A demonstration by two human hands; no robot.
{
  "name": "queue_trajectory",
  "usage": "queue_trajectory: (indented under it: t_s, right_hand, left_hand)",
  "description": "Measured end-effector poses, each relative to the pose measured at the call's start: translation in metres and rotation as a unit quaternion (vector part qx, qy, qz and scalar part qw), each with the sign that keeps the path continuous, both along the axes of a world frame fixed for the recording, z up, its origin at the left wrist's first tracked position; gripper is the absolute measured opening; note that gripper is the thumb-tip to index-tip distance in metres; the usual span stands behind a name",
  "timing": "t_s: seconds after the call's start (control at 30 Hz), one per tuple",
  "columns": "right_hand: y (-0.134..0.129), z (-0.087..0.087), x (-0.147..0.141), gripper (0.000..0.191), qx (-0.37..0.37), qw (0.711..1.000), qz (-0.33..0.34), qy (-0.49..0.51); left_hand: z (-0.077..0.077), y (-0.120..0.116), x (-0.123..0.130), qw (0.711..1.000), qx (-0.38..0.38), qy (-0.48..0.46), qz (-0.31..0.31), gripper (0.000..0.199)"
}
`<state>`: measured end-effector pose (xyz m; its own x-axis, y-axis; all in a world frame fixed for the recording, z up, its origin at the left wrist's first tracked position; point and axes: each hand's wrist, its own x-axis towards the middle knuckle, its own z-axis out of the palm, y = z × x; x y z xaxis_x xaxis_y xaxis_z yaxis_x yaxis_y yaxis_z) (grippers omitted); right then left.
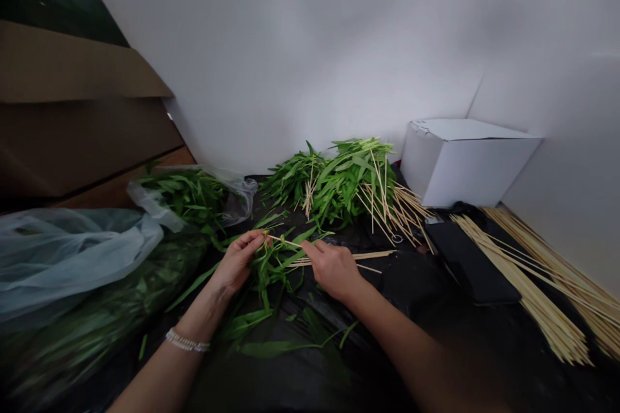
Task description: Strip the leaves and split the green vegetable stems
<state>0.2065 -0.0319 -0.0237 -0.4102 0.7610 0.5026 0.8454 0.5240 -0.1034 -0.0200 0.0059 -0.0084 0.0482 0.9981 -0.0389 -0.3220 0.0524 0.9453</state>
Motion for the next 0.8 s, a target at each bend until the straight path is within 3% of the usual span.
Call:
queue_trajectory:
  t_s: [0.8]
  right_hand:
    - [-0.0009,0.0011,-0.0008,0.035,-0.009,1.0,-0.003,-0.004]
  left_hand:
    - [0.0027,-0.0022,0.0004,1.0,-0.001,0.019,0.012,0.034]
